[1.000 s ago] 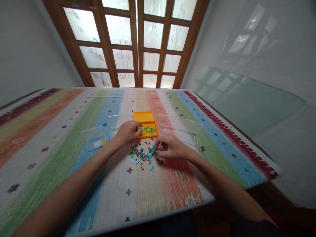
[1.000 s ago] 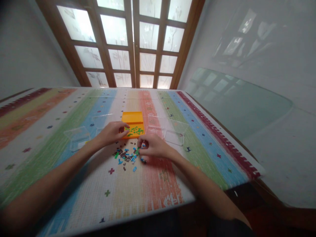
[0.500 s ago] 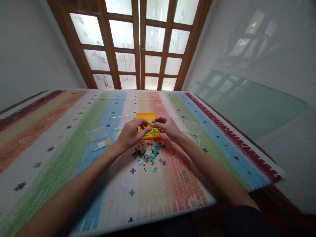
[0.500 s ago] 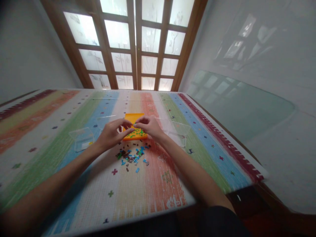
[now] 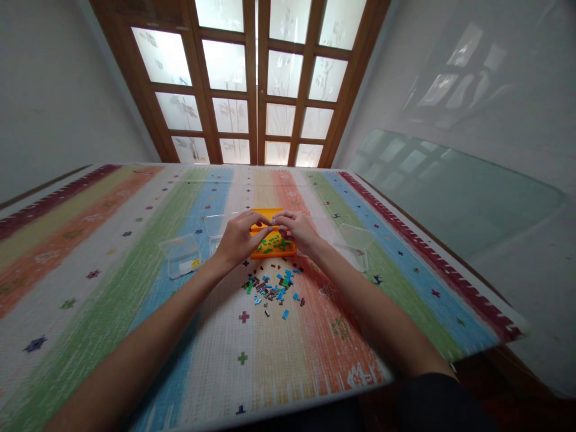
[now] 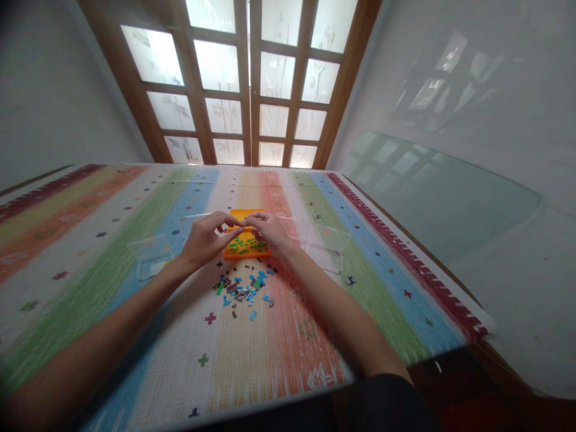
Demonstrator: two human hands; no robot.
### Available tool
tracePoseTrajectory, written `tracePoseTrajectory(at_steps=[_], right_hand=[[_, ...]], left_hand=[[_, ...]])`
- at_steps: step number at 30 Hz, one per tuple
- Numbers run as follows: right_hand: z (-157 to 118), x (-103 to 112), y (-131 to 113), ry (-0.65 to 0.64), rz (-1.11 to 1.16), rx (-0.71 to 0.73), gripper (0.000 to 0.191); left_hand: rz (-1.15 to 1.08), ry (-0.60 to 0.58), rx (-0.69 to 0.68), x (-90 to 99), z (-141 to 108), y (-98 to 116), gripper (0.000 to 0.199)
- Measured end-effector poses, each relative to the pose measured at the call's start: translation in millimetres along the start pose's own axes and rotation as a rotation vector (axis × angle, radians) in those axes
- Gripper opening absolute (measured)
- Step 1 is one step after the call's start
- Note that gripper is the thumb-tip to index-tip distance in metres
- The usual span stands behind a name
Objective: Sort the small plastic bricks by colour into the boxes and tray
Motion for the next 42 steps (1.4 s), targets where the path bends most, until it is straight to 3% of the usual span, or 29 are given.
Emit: tracePoseTrajectory(at_steps=[7, 12, 21, 24, 28, 32, 42], right_hand=[[15.3, -6.2, -3.6, -0.013, 0.036, 0.008, 0.028], [24.4, -7.1, -1.1, -0.012, -0.059, -0.007, 0.023], [26.9, -3.7, 7.0, -0.074, -0.195, 0.051, 0.010], [28.9, -1.4, 3.2, -0.112, -0.423, 0.136, 0.012], [27.6, -2.3, 0.4, -0.152, -0.973, 0.248, 0.015], [21.0, -7.9, 6.0, -0.195, -1.419, 0.266, 0.028], [17.1, -9.7, 9.4, -0.193, -1.551, 0.230, 0.034]], left_hand=[[0.044, -0.007, 0.099, 4.3, 14.7, -11.9, 0.011], [-0.007, -0.030, 0.154, 6.4, 16.5, -19.8, 0.014], [-0.018, -0.162, 0.233, 2.8, 15.1, -29.6, 0.016], [0.070, -0.204, 0.239, 0.5, 13.7, -32.0, 0.017], [0.156, -0.273, 0.240, -6.2, 9.9, -37.1, 0.015], [0.251, -0.323, 0.259, -14.9, 4.1, -41.7, 0.018], [0.412, -0.381, 0.334, -23.0, -4.8, -36.7, 0.022]])
Point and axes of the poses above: each hand's wrist, its own z-axis towards the middle knuckle, its own x-axis out of the back of the hand, y = z × x, the point moved 3 cm from there along z, towards the middle knuckle, and after that the axes turned 1 degree about y, right-handed, at the moved point
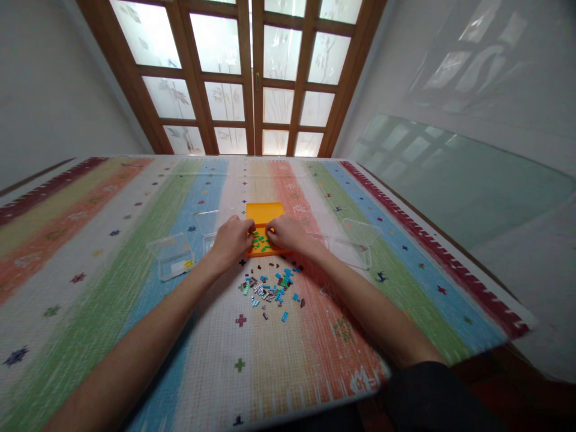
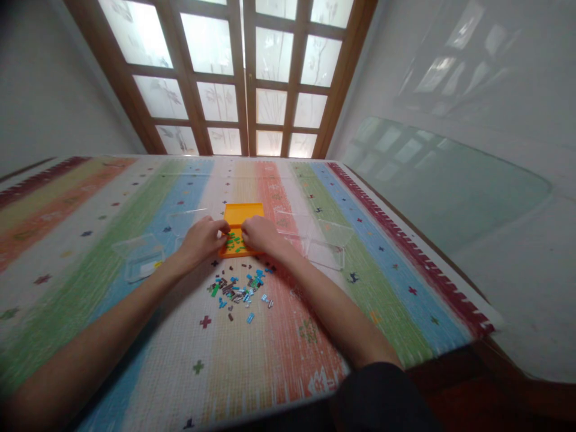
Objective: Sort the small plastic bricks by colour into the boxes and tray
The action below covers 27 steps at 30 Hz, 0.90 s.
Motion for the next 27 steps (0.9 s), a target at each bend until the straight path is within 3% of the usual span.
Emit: tracePoseTrajectory(at_steps=[8, 13, 20, 27], right_hand=[[-4.7, 32.1, 13.2, 0.064, 0.062, 0.061, 0.030], [-11.4, 44.9, 17.0, 0.016, 0.122, 0.153, 0.025], [-32.4, 55.0, 6.4, -0.238, 0.128, 0.305, 0.015], [-43.5, 35.8, -14.6, -0.613, 0.011, 0.348, 0.026]], left_hand=[[0.036, -0.061, 0.018, 1.4, -0.1, 4.7, 0.025], [0.048, -0.081, 0.001, -1.7, 0.9, 3.2, 0.025], [0.045, -0.095, -0.044, -7.1, 3.3, -0.4, 0.025], [-0.001, -0.079, -0.103, -1.3, 5.3, 1.1, 0.023]])
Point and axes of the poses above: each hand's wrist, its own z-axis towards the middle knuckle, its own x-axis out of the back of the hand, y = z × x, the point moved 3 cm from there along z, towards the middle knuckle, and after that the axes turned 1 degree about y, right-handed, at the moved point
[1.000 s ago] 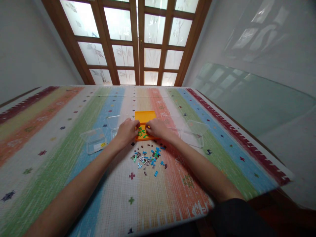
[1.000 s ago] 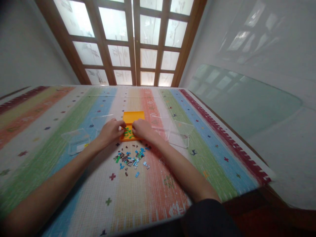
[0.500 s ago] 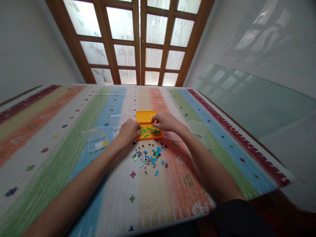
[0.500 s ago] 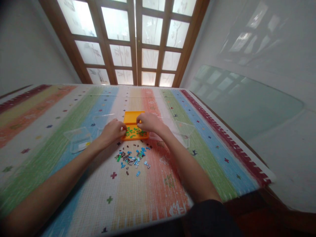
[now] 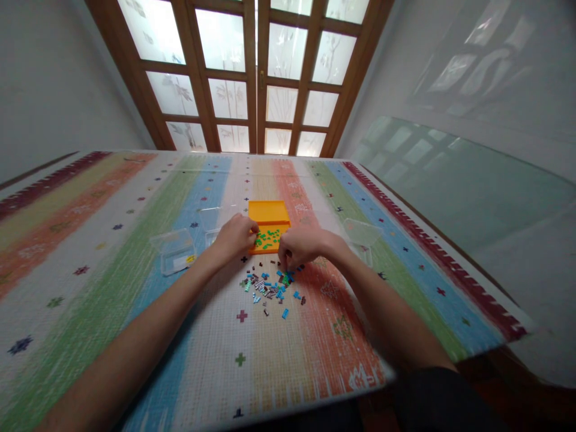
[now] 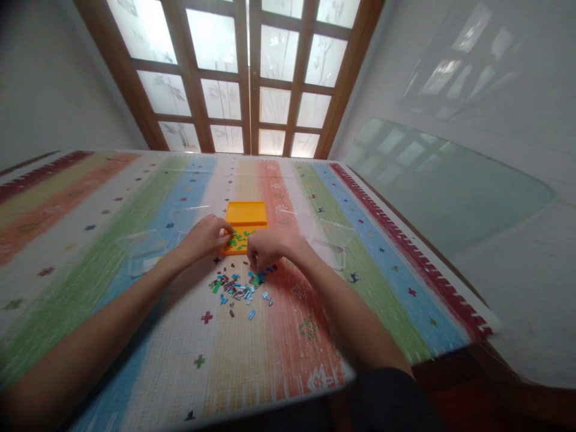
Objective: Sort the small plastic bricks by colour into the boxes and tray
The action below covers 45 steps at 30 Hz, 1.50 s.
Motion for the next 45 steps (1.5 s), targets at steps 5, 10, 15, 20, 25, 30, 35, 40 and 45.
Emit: tracePoseTrajectory(at_steps=[5, 10, 15, 20, 25, 30, 35, 40, 45], right_hand=[[10.9, -7.8, -1.6, -0.069, -0.015, 0.014, 0.029], [9.2, -12.2, -0.7, -0.035, -0.017, 0.015, 0.026], [4.7, -15.3, 4.0, 0.025, -0.006, 0.021, 0.023], [3.2, -14.3, 2.7, 0.032, -0.045, 0.007, 0.026], [4.2, -14.0, -1.2, 0.054, -0.125, -0.015, 0.029], [5.0, -16.0, -1.9, 0.055, -0.146, 0.008, 0.029], [4.3, -14.9, -5.0, 0.049, -0.152, -0.003, 0.027], [3.4, -13.2, -7.6, 0.045, -0.138, 0.021, 0.027], [0.3, -11.0, -6.0, 0.027, -0.127, 0.031, 0.029]], left_hand=[[-0.049, 0.054, -0.088, 18.6, -1.5, 10.0, 0.022], [-0.091, 0.060, -0.167, 44.2, -13.7, 20.2, 0.018], [-0.071, -0.251, -0.193, 57.4, -34.7, 25.1, 0.018], [0.047, -0.624, -0.161, 46.6, -51.9, 35.0, 0.011], [0.157, -0.705, -0.157, 31.8, -55.5, 45.4, 0.012], [0.200, -0.691, -0.147, 28.8, -55.6, 50.0, 0.018], [0.224, -0.687, -0.135, 31.9, -57.7, 52.9, 0.020], [0.226, -0.681, -0.132, 31.8, -58.3, 51.5, 0.019], [0.214, -0.647, -0.123, 30.1, -57.4, 47.7, 0.015]])
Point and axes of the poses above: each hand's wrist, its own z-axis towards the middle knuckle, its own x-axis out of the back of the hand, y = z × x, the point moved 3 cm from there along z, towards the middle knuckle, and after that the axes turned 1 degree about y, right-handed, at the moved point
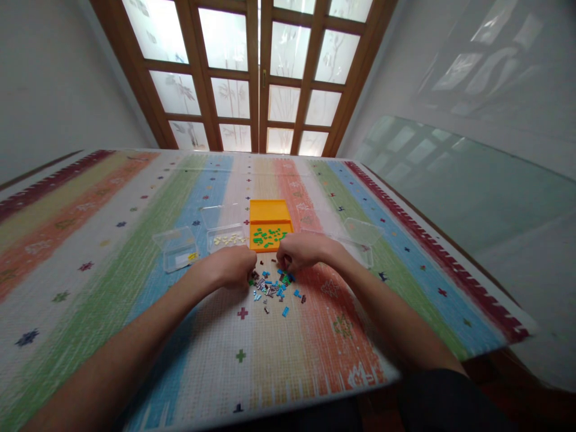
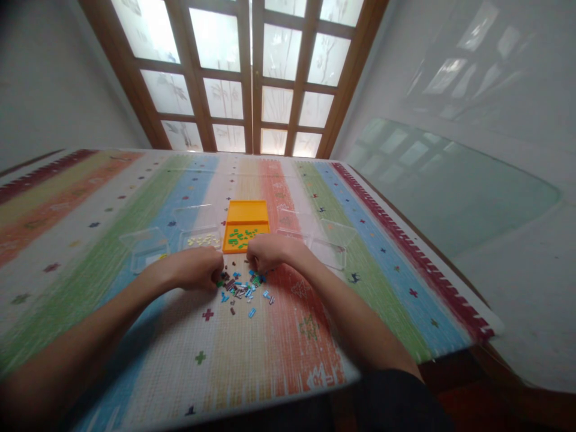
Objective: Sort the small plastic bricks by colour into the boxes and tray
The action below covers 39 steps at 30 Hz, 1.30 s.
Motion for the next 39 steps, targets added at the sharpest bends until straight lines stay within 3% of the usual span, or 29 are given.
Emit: tracePoseTrajectory(at_steps=[10, 15, 19, 23, 27, 36, 39], right_hand=[[6.1, -5.8, -0.4, 0.030, -0.016, 0.019, 0.025], [5.6, -5.1, -1.9, 0.033, -0.028, -0.014, 0.022], [4.0, -3.4, -5.9, 0.026, -0.027, -0.012, 0.020], [4.3, -2.8, -7.0, 0.031, -0.044, -0.017, 0.020], [1.6, -0.1, -0.8, 0.054, 0.011, -0.032, 0.020], [-11.2, 17.4, 24.9, 0.341, -0.042, -0.226, 0.024], [-3.3, 12.6, 33.3, 0.362, -0.092, -0.333, 0.027]], left_hand=[[-0.029, 0.018, -0.016, 3.0, -2.0, 5.4, 0.015], [-0.059, 0.021, -0.064, 11.8, -5.1, -2.8, 0.013], [-0.147, 0.188, -0.081, 25.2, -0.5, -18.9, 0.013], [-0.152, 0.358, -0.009, 31.5, 12.6, -32.9, 0.013], [-0.149, 0.422, 0.028, 27.7, 28.2, -39.3, 0.016], [-0.120, 0.383, 0.041, 13.3, 43.8, -43.0, 0.016], [-0.117, 0.381, 0.049, 11.2, 45.2, -42.4, 0.018]])
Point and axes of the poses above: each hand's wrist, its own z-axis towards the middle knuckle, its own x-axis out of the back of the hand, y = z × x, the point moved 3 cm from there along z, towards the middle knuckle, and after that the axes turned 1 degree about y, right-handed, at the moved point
